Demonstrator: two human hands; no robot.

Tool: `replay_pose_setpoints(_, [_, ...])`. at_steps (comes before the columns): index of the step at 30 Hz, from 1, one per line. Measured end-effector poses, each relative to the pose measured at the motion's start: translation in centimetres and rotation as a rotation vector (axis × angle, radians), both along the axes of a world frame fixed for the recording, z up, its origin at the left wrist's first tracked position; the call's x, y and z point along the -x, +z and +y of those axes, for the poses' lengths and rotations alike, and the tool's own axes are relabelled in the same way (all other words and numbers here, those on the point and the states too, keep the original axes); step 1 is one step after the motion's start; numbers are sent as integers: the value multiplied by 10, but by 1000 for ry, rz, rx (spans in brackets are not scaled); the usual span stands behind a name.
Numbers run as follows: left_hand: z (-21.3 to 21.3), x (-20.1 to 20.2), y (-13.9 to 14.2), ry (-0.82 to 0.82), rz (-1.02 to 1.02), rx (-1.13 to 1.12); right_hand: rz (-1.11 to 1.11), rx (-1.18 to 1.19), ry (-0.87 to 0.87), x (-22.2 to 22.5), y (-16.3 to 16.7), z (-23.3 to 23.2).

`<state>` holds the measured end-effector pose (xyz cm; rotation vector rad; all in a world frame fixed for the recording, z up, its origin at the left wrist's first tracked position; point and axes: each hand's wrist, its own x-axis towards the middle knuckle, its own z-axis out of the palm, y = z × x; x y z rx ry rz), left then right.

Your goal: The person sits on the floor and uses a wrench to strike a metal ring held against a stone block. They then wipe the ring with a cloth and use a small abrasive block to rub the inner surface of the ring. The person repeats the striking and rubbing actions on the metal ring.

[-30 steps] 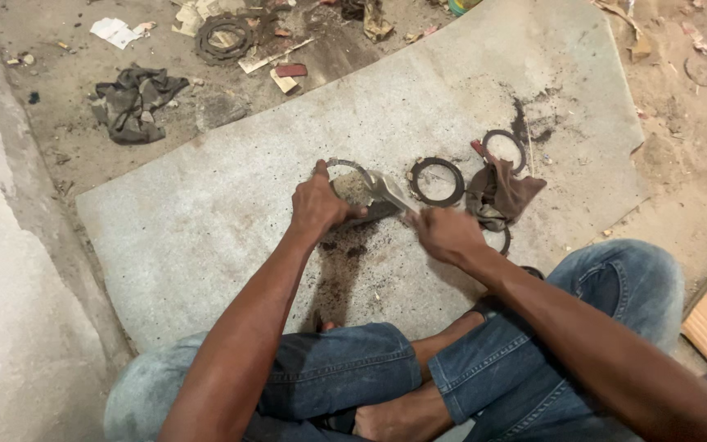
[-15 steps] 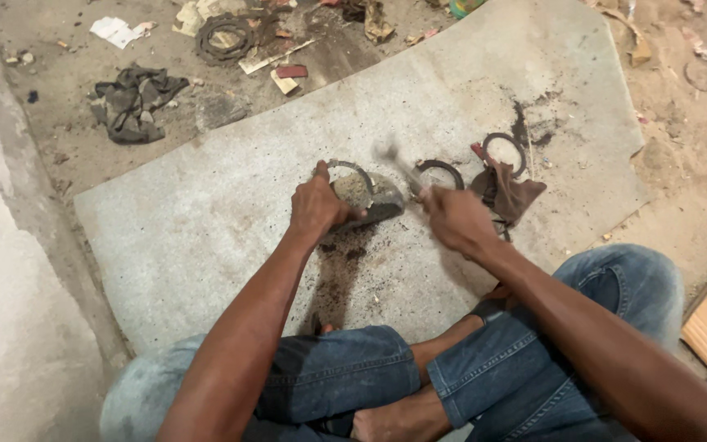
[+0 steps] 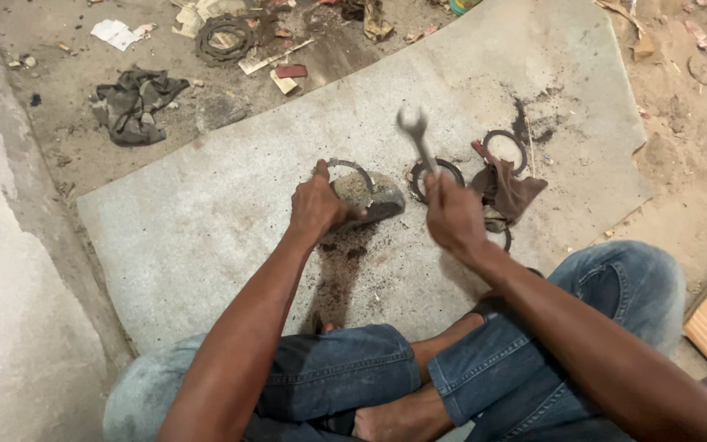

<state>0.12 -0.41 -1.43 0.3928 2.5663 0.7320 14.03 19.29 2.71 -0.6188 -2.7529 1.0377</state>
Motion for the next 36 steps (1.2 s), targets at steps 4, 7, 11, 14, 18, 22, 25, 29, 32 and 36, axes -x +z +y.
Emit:
replay_pose_setpoints(4, [2,1,0,-6,5,-5,-481,-136,204,-2,-5,4])
replay_pose_setpoints(7, [0,0,0,1,3,-9,-230,-191,143,-3,-5,10])
replay_pose_setpoints(11, [0,1,3,-3,-28,-16,-430,-250,247,-2,2,0])
replay_pose_setpoints(14, [1,-1,6,-8,-1,-34,-590,-321,285,1,13,3])
replay_pose_setpoints(18, [-1,-2,10,5,-33,-4,-192,-62,25,-1,13,6])
replay_pose_setpoints(22, [0,-1,10,9,-41,0,-339,-220,167,-4,1,5])
replay_pose_setpoints(25, [1,1,6,-18,-5,10,-529,-304,272,-2,-2,7])
replay_pose_setpoints(29, [-1,2,-3,-20,19,-21,-220,-113,91,-1,-1,5])
replay_pose_setpoints(32, [-2,3,-7,-5,16,-20,-444,-138,204,2,-2,3])
replay_pose_setpoints(36, [-2,3,-9,-13,28,-27,-501,-356,244,8,4,8])
